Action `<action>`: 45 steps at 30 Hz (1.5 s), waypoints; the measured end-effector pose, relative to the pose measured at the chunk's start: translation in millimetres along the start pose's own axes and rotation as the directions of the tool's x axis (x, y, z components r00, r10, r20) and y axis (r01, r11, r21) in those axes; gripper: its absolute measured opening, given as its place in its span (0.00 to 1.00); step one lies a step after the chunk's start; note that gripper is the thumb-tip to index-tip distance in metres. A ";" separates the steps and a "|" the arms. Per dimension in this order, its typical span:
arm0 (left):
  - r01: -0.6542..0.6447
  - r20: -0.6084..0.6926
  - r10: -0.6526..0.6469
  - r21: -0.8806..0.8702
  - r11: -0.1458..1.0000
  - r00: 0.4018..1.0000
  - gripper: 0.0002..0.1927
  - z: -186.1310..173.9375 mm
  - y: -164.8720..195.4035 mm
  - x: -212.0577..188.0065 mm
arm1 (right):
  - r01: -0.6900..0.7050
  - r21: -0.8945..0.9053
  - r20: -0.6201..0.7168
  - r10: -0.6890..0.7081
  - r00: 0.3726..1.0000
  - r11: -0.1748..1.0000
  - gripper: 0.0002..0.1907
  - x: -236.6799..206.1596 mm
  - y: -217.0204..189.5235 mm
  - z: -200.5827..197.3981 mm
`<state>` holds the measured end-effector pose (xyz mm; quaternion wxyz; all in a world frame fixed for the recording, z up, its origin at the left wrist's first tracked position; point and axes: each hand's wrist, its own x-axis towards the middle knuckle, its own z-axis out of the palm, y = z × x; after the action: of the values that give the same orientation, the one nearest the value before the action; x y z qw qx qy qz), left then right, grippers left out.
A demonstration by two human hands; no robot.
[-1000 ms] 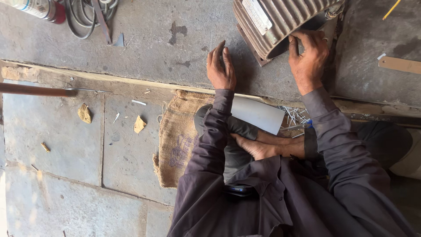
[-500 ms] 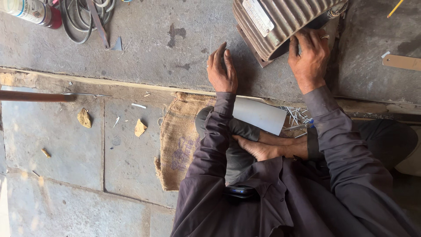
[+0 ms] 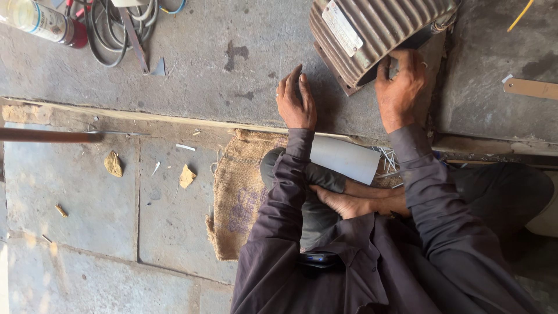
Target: The person sits on the floor and repeatedly cuts small white plastic sleeves from a roll using scissors, then inserts each sleeve into slots on a motor housing. The person handles the roll, scissors, and motor housing throughout the clip.
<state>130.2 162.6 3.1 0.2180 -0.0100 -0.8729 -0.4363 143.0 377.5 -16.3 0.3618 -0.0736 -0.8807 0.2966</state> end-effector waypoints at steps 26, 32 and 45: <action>-0.004 0.004 0.004 0.017 1.000 1.000 0.19 0.1 1.7 -0.1 | -0.198 0.382 -0.105 0.255 0.961 0.903 0.10 4.7 -26.4 0.8; -0.019 0.000 0.019 0.014 1.000 1.000 0.19 1.0 -0.7 -1.6 | -0.358 0.470 -0.028 0.419 0.907 0.806 0.10 -4.4 -12.1 17.7; -0.024 -0.005 0.024 0.021 1.000 1.000 0.18 -0.5 4.0 0.1 | -0.299 0.601 -0.085 0.432 0.898 0.741 0.11 -6.8 -0.5 26.4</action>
<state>131.2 164.6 6.5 0.2257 -0.0170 -0.8766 -0.4246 130.0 362.4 -34.9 0.3958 -0.1656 -0.6725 0.6031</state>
